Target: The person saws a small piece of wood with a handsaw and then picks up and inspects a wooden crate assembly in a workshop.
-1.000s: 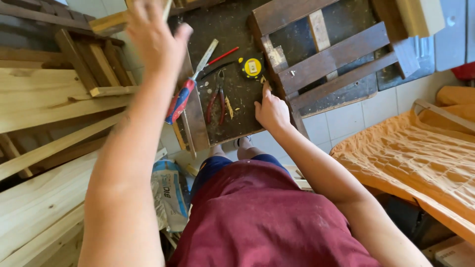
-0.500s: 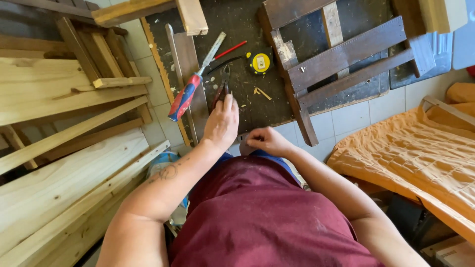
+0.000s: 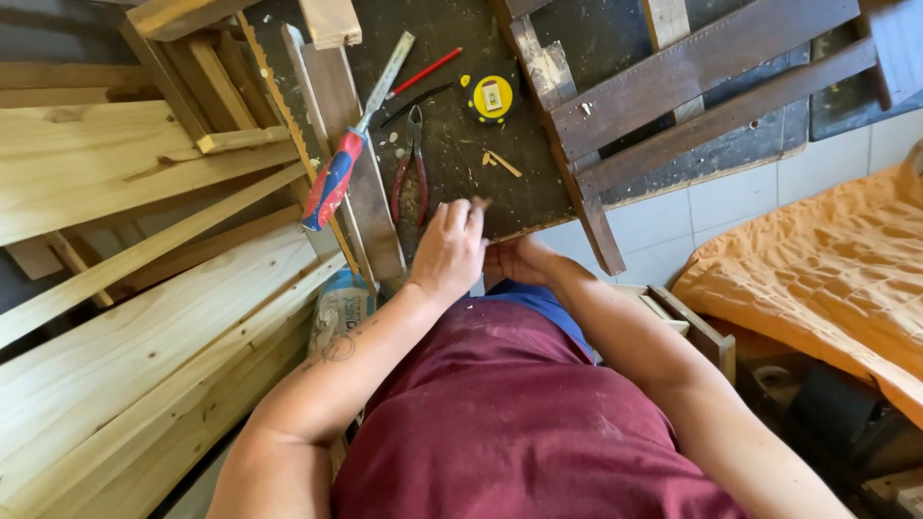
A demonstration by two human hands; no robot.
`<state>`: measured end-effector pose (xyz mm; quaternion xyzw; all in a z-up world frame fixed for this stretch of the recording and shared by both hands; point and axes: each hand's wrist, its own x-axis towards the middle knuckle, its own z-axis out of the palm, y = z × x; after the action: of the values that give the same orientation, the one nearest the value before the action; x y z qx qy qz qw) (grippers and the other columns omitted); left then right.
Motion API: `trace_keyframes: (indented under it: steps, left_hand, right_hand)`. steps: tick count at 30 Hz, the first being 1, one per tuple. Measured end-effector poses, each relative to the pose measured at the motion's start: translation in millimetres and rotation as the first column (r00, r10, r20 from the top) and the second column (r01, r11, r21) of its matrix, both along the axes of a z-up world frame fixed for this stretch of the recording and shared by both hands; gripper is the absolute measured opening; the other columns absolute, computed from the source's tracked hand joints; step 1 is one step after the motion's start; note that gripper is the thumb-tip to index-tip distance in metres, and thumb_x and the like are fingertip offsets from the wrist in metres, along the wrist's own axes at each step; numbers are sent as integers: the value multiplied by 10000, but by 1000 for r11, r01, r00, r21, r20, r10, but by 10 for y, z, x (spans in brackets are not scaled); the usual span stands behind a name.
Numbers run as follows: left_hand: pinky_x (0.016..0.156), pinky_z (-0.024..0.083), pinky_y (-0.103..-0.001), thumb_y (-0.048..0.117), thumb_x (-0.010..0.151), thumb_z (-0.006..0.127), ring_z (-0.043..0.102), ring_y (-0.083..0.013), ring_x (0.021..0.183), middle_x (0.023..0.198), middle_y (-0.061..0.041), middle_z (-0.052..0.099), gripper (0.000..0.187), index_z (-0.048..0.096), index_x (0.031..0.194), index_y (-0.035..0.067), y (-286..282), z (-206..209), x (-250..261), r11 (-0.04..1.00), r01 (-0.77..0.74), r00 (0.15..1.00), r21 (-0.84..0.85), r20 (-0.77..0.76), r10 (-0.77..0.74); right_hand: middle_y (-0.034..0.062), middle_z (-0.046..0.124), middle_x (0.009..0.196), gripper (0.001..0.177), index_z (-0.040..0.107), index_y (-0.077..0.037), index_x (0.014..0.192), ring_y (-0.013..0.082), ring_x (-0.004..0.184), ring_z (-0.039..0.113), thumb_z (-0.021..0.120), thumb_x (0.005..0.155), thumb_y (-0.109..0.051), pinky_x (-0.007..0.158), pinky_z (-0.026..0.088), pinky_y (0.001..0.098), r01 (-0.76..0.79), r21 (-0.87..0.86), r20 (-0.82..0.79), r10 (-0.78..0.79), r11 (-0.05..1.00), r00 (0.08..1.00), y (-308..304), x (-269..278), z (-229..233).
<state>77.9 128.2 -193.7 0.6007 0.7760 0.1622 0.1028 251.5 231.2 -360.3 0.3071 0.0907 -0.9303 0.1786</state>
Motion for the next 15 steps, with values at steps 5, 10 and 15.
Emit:
trace_keyframes:
  steps: [5, 10, 15]
  left_hand:
    - [1099, 471, -495, 343, 1029, 655, 529, -446, 1281, 1358, -273, 511, 641, 484, 1528, -19, 244, 64, -225, 990, -68, 986, 127, 161, 48]
    - [1239, 380, -597, 383, 1072, 624, 345, -505, 1521, 1598, -263, 402, 690, 364, 1654, 119, 428, -177, -317, 995, -18, 979, 98, 205, -3]
    - [1146, 473, -619, 229, 1006, 691, 444, -502, 1473, 1565, -238, 490, 599, 509, 1552, 60, 217, -477, -139, 943, 219, 938, 251, 213, -274]
  right_hand:
    - [152, 736, 1243, 508, 723, -77, 1236, 333, 1194, 714, 550, 986, -485, 1039, 577, 492, 58, -247, -27, -67, 967, 997, 85, -110, 204]
    - [240, 616, 1454, 714, 618, 17, 1423, 389, 1381, 600, 515, 1008, -554, 1134, 516, 479, 18, -340, -123, -63, 940, 990, 130, -115, 223]
    - [150, 717, 1167, 507, 725, -94, 1177, 374, 1058, 725, 549, 986, -530, 946, 604, 533, 32, -341, -141, -84, 940, 986, 129, -119, 147]
